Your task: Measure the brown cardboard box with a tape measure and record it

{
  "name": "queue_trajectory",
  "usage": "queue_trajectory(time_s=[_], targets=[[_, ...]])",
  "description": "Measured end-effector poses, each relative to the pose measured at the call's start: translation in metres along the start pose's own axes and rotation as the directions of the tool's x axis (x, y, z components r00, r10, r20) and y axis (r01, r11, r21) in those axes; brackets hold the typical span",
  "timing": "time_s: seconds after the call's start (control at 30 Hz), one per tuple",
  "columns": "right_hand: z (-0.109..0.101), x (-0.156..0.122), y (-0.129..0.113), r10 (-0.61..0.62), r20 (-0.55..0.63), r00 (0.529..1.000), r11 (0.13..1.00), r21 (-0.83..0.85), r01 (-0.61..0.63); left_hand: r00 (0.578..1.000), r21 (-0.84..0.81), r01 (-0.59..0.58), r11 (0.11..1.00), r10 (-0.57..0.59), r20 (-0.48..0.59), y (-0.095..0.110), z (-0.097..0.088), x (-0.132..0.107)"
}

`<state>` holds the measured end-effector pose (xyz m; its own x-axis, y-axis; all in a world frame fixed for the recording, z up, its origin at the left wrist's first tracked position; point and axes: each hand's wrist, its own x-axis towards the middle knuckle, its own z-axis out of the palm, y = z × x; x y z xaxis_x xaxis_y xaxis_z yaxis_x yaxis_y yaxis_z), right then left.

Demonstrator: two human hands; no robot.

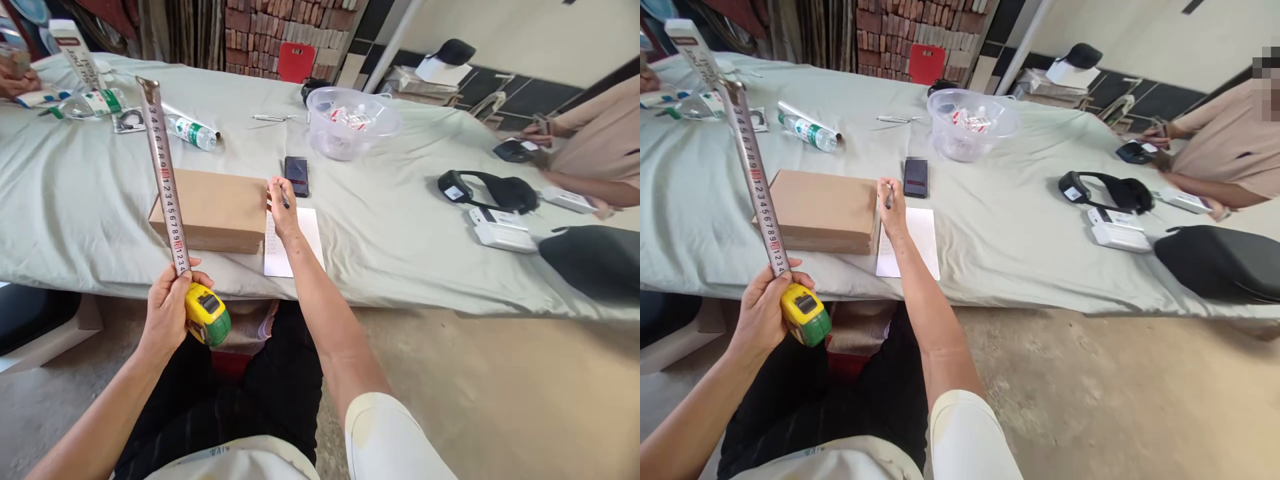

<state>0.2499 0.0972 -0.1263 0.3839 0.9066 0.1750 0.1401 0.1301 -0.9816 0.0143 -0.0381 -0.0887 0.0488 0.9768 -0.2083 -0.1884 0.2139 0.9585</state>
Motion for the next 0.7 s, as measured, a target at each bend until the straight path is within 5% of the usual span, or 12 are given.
queue_trajectory(time_s=[0.13, 0.3, 0.53, 0.7], targets=[[-0.03, -0.035, -0.008, 0.085, -0.108, 0.99, 0.996, -0.003, -0.086, 0.996, -0.143, -0.027, 0.989, 0.039, 0.079, -0.009, 0.007, 0.021], [-0.058, -0.1, 0.001, 0.023, -0.078, 0.997, 0.996, -0.081, -0.029, 0.984, -0.309, -0.015, 0.951, 0.07, 0.166, -0.021, 0.012, 0.048], [-0.053, -0.136, 0.023, 0.1, -0.019, 0.995, 0.974, -0.204, -0.102, 0.98, -0.344, 0.027, 0.939, 0.043, 0.194, -0.036, 0.012, 0.065], [-0.046, -0.138, 0.029, 0.005, -0.098, 0.995, 0.941, -0.336, -0.038, 0.961, -0.29, 0.054, 0.955, 0.029, 0.275, -0.042, 0.008, 0.067]])
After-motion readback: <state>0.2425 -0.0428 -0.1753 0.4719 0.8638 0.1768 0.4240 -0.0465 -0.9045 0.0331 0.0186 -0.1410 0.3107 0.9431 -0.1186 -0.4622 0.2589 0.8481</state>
